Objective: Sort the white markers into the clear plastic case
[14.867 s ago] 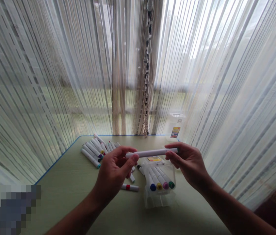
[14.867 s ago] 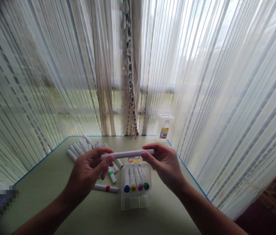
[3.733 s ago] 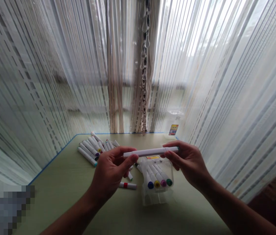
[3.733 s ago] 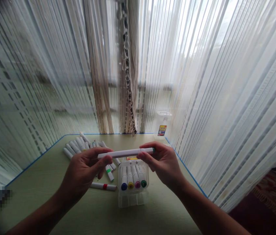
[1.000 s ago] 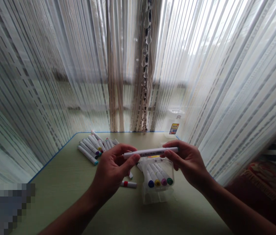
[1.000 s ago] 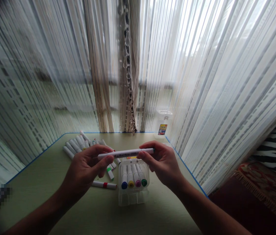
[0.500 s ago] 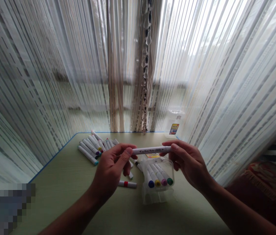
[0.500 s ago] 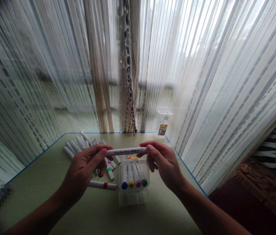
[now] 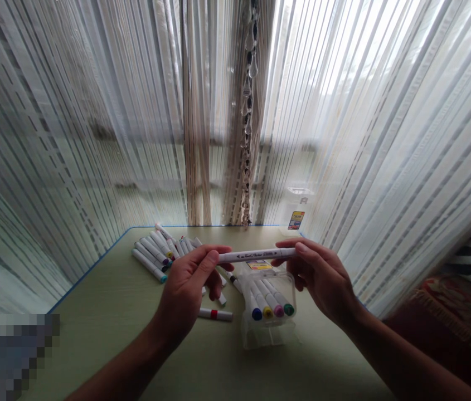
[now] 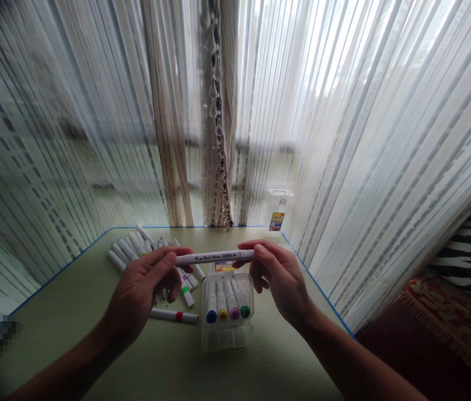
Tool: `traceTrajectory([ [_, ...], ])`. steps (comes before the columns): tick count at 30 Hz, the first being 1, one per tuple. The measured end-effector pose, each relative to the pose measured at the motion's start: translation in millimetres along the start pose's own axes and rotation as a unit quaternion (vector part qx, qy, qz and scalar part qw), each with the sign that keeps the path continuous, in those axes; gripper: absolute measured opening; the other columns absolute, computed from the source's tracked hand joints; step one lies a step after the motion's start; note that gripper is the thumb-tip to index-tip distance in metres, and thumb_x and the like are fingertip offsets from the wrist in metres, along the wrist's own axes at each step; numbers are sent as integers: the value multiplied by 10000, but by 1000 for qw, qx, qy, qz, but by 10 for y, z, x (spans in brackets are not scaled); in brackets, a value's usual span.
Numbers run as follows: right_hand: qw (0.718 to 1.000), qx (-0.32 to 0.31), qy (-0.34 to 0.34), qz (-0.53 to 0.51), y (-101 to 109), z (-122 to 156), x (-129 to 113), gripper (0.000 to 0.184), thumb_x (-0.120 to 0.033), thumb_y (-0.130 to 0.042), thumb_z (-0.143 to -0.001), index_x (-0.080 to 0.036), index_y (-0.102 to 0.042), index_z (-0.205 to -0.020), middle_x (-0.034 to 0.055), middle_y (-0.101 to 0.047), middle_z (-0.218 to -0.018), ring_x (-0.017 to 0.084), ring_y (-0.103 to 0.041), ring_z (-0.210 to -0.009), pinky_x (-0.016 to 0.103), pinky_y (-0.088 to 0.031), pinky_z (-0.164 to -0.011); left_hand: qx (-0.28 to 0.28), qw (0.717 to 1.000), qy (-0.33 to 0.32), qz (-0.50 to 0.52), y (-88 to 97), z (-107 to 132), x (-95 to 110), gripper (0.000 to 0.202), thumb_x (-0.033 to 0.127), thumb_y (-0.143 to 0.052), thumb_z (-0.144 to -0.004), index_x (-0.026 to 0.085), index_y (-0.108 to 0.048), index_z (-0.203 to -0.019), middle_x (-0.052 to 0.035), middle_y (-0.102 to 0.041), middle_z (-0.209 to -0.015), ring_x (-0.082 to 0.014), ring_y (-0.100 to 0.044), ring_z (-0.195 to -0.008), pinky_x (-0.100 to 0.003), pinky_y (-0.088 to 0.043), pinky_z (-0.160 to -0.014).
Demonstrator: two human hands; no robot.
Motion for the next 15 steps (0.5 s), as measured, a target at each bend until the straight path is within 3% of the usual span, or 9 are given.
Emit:
traceTrajectory([
  [9,996,13,37,86,-19,-17,-31,274,-413,-784,-816,-162,-743,-916,47,-721,-647,84,-452,-386,211,-358,-349,-9,997,13,-81,-11,15,9,287,372,-744,-821,126,-732,-970,-22,-685,-656,-86,-519,-465,-184,-419,-437],
  [15,995,10,32,93,-13,-16,-21,282,-414,-803,-800,-154,-752,-897,37,-696,-613,82,-457,-391,207,-360,-353,-15,996,21,-86,-2,6,-24,305,379,-804,-765,130,-736,-929,-3,-659,-606,-92,-527,-464,-181,-421,-429],
])
Point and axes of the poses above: each hand's wrist, its own z-axis away from the middle knuckle, its own y-axis out of the back of the hand, x = y × z, the point moved 6 cm from there along -z, towards the middle knuckle
